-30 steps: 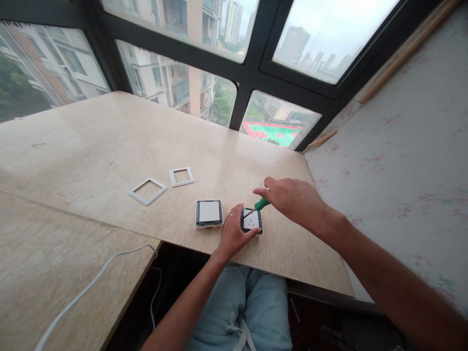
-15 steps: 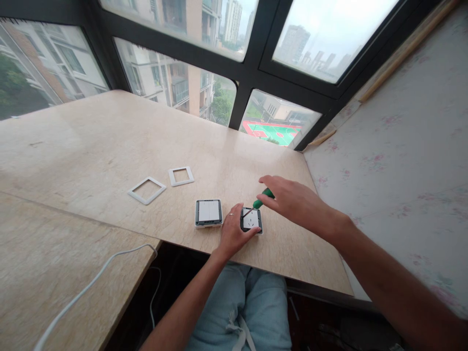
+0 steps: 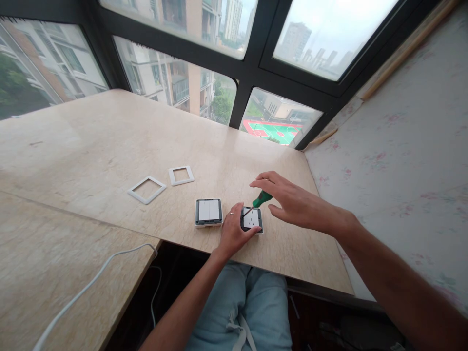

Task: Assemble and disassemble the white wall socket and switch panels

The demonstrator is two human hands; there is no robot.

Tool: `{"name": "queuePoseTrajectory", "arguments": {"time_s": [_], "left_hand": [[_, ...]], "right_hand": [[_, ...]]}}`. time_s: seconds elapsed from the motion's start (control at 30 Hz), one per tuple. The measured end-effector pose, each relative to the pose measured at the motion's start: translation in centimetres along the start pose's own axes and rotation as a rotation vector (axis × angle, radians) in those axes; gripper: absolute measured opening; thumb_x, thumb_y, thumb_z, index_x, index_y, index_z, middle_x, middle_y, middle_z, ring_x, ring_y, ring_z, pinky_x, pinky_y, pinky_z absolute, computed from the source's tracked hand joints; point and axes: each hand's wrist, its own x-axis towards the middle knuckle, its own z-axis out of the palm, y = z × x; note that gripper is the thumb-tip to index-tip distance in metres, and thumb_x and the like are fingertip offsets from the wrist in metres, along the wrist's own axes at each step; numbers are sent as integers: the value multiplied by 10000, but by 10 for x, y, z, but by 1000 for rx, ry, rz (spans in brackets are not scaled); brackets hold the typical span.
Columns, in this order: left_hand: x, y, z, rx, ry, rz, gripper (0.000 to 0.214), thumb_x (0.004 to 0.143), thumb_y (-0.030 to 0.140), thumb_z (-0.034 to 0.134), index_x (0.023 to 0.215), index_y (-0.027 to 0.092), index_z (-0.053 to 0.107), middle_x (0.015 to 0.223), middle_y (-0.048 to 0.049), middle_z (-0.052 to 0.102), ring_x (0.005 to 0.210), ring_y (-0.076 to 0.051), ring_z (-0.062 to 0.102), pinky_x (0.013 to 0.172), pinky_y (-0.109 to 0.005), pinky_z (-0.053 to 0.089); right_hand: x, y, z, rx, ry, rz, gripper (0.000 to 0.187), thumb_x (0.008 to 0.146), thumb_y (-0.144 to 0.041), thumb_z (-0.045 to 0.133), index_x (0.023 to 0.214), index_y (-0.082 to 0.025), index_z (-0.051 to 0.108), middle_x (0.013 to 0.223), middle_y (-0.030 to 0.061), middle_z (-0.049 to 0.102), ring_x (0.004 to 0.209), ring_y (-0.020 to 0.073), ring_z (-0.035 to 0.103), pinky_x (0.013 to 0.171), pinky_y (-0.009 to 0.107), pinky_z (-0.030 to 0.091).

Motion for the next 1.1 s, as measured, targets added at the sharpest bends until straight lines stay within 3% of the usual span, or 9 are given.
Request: {"name": "queuePoseTrajectory", "arguments": {"time_s": [0.1, 0.27, 0.37, 0.47, 0.57, 0.7, 0.8, 0.9, 1.1], "left_hand": [[0, -1, 0, -5, 11, 3, 828, 742, 450, 790, 1418, 231, 367, 1413, -153, 513, 1329, -340, 491, 1068, -508, 432], [0, 0, -1, 3, -6, 0, 818, 744, 444, 787, 1410, 215, 370, 1418, -162, 509, 1330, -340, 491, 1066, -505, 434], [0, 1, -1, 9, -5, 1, 815, 748, 437, 785, 1409, 203, 369, 1421, -168, 507, 1335, -335, 487, 1076, -498, 428], [0, 0, 0, 6, 3, 4, 828, 746, 450, 784, 1418, 217, 360, 1431, -162, 501, 1340, -337, 482, 1078, -505, 426], [0, -2, 1, -4, 3, 9, 818, 753, 465, 777, 1416, 221, 364, 1430, -159, 502, 1345, -339, 478, 1077, -510, 425], [0, -2, 1, 10, 4, 1, 830, 739, 448, 789, 1414, 217, 366, 1417, -159, 515, 1339, -336, 484, 1070, -501, 434], [0, -1, 0, 10, 6, 1, 836, 740, 444, 789, 1422, 225, 358, 1425, -154, 508, 1338, -333, 486, 1072, -494, 434], [0, 0, 0, 1, 7, 6, 829, 747, 449, 784, 1422, 228, 356, 1436, -154, 500, 1342, -332, 482, 1078, -496, 426], [0, 0, 0, 6, -7, -9, 818, 747, 441, 783, 1415, 224, 363, 1430, -157, 504, 1336, -334, 488, 1072, -500, 430]], "right_hand": [[-1, -3, 2, 62, 32, -11, 489, 890, -229, 568, 1367, -224, 461, 1413, 146, 504, 1181, 261, 613, 925, 375, 521], [9, -13, 6, -247, 16, 371, 388, 988, -475, 431, 1082, -150, 621, 859, 141, 714, 833, 308, 705, 684, 385, 519], [7, -9, 2, -163, 8, 178, 243, 973, -276, 455, 1118, -162, 613, 1026, 140, 697, 980, 272, 675, 798, 369, 523], [1, -5, 0, 37, 8, -92, 422, 887, -130, 518, 1303, -202, 510, 1350, 133, 558, 1231, 241, 562, 966, 352, 491], [0, -8, 3, 50, 34, 7, 485, 907, -292, 585, 1367, -220, 448, 1348, 143, 568, 1152, 271, 613, 902, 388, 526], [6, -12, 6, -176, 22, 325, 390, 972, -477, 470, 1170, -161, 588, 924, 132, 706, 865, 299, 687, 725, 401, 531], [5, -8, 4, -112, 22, 125, 277, 950, -277, 524, 1204, -178, 573, 1101, 128, 668, 1022, 268, 656, 829, 363, 524], [2, -5, 3, -4, 11, -39, 430, 899, -201, 576, 1322, -211, 500, 1280, 124, 587, 1090, 237, 627, 865, 328, 519], [8, -5, 8, -203, 52, 345, 388, 960, -505, 488, 1063, -158, 627, 854, 115, 700, 790, 271, 679, 684, 363, 500]]}}
